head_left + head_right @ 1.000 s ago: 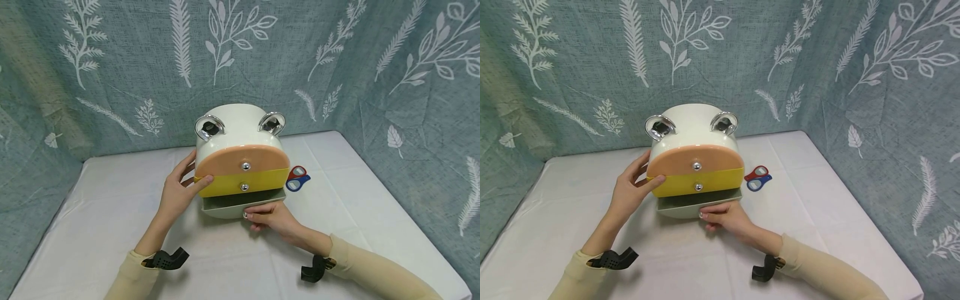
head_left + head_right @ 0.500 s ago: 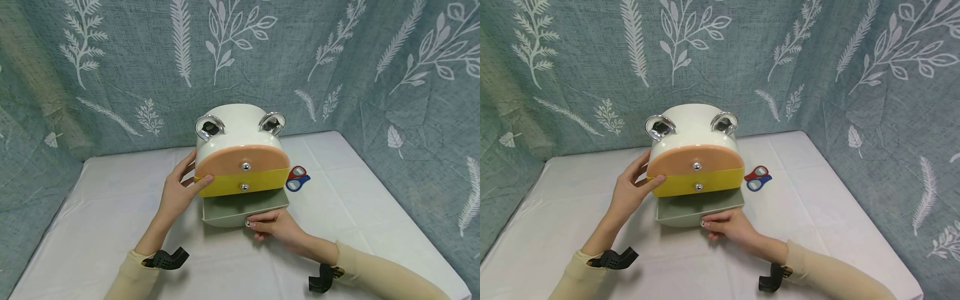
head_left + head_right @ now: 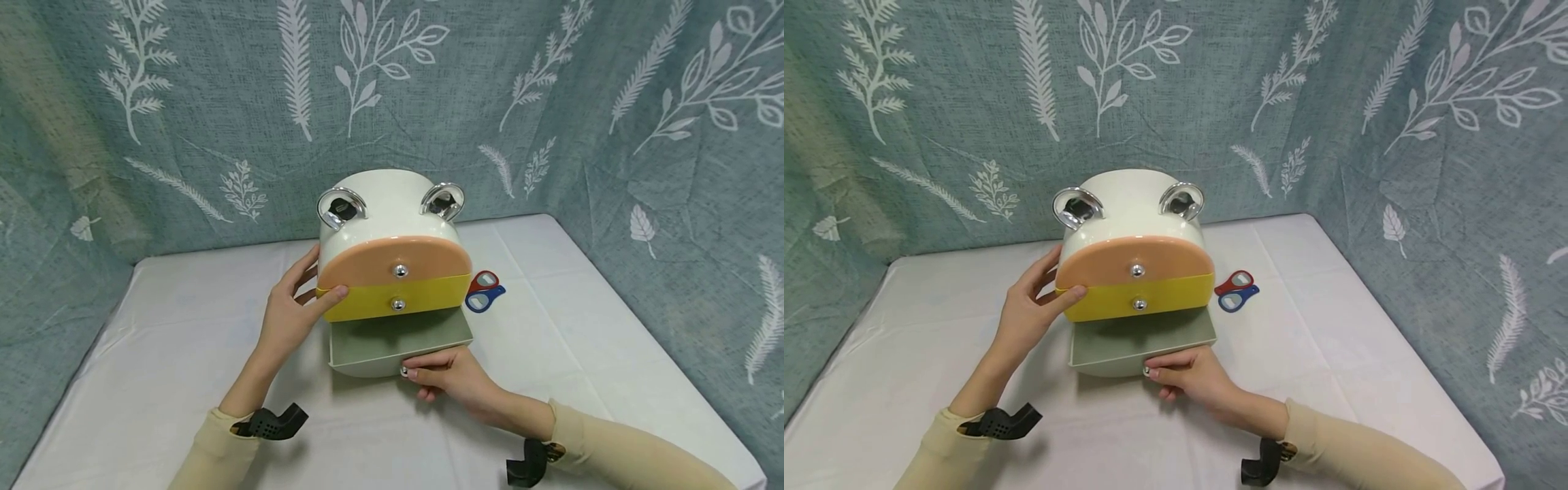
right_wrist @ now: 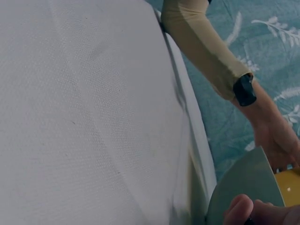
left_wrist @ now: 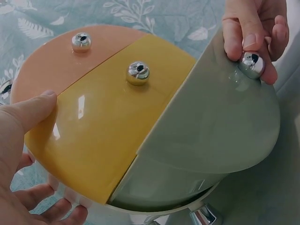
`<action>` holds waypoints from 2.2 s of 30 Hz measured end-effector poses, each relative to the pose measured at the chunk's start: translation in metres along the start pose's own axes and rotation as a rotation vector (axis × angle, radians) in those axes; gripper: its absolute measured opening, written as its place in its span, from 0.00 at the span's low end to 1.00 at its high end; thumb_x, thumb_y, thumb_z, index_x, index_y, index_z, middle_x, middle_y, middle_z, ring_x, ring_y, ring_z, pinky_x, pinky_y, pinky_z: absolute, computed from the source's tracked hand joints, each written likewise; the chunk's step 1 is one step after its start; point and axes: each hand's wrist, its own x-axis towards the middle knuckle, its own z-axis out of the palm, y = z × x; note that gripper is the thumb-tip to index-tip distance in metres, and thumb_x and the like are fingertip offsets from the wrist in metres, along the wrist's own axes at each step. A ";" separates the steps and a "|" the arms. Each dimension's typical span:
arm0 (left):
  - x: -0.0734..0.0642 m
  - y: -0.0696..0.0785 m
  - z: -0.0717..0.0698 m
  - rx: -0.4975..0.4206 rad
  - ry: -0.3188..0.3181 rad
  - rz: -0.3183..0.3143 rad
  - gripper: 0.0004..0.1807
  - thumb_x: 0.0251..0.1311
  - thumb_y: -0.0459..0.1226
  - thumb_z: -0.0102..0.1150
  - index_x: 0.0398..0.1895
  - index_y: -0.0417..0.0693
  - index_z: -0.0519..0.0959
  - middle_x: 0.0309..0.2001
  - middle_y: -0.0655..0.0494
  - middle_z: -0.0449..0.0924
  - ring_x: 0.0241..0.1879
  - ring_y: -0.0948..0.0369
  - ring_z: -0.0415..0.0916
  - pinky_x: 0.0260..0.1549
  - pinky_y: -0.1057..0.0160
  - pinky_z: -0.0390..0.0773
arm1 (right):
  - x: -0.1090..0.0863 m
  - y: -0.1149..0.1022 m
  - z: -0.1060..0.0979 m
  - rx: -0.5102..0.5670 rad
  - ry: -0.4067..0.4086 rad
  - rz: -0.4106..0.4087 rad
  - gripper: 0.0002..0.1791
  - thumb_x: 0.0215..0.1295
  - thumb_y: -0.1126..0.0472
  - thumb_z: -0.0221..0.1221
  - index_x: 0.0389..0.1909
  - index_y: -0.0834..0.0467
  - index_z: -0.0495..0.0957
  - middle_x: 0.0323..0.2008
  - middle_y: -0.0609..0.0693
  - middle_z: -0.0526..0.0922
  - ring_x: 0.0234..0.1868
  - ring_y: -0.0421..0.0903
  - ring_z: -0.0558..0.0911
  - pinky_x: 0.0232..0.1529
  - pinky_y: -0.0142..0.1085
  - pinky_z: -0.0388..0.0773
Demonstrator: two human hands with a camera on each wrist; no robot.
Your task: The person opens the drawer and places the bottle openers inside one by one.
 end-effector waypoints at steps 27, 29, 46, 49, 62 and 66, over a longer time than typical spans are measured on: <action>-0.001 0.001 0.003 0.002 -0.004 -0.007 0.42 0.57 0.39 0.71 0.74 0.61 0.62 0.71 0.63 0.62 0.66 0.59 0.63 0.57 0.56 0.73 | -0.031 -0.057 -0.068 -0.161 -0.275 -0.240 0.11 0.68 0.68 0.60 0.45 0.73 0.82 0.40 0.67 0.84 0.34 0.55 0.83 0.35 0.46 0.83; -0.001 0.002 0.003 0.006 -0.002 -0.004 0.42 0.58 0.39 0.71 0.74 0.61 0.63 0.71 0.64 0.62 0.66 0.59 0.63 0.57 0.57 0.73 | -0.027 -0.063 -0.084 -0.153 -0.208 -0.314 0.10 0.67 0.71 0.60 0.44 0.73 0.81 0.39 0.69 0.83 0.33 0.53 0.83 0.34 0.44 0.83; 0.001 -0.001 0.000 0.014 0.000 -0.007 0.42 0.58 0.38 0.71 0.75 0.61 0.61 0.71 0.64 0.61 0.67 0.58 0.62 0.58 0.55 0.72 | 0.042 -0.057 -0.193 -0.649 0.075 -0.252 0.14 0.59 0.65 0.69 0.47 0.60 0.87 0.44 0.59 0.85 0.48 0.52 0.81 0.42 0.37 0.81; 0.001 -0.001 0.000 0.014 0.004 -0.001 0.42 0.58 0.38 0.71 0.74 0.60 0.62 0.71 0.64 0.62 0.66 0.58 0.63 0.58 0.56 0.72 | 0.051 -0.052 -0.198 -0.705 0.085 -0.214 0.14 0.58 0.66 0.70 0.47 0.60 0.87 0.44 0.57 0.86 0.52 0.53 0.80 0.43 0.38 0.78; 0.001 -0.004 0.000 0.010 -0.001 -0.004 0.42 0.58 0.37 0.71 0.75 0.59 0.62 0.71 0.65 0.61 0.66 0.59 0.63 0.58 0.55 0.72 | 0.070 -0.030 -0.217 -0.783 0.148 -0.180 0.17 0.54 0.66 0.72 0.46 0.59 0.87 0.45 0.53 0.86 0.51 0.53 0.81 0.49 0.44 0.78; 0.000 -0.003 -0.001 0.013 0.003 0.001 0.42 0.57 0.38 0.71 0.74 0.62 0.62 0.71 0.65 0.62 0.66 0.59 0.63 0.58 0.55 0.72 | 0.072 -0.027 -0.219 -0.759 0.150 -0.175 0.18 0.52 0.69 0.73 0.46 0.62 0.87 0.43 0.54 0.86 0.46 0.52 0.83 0.41 0.33 0.80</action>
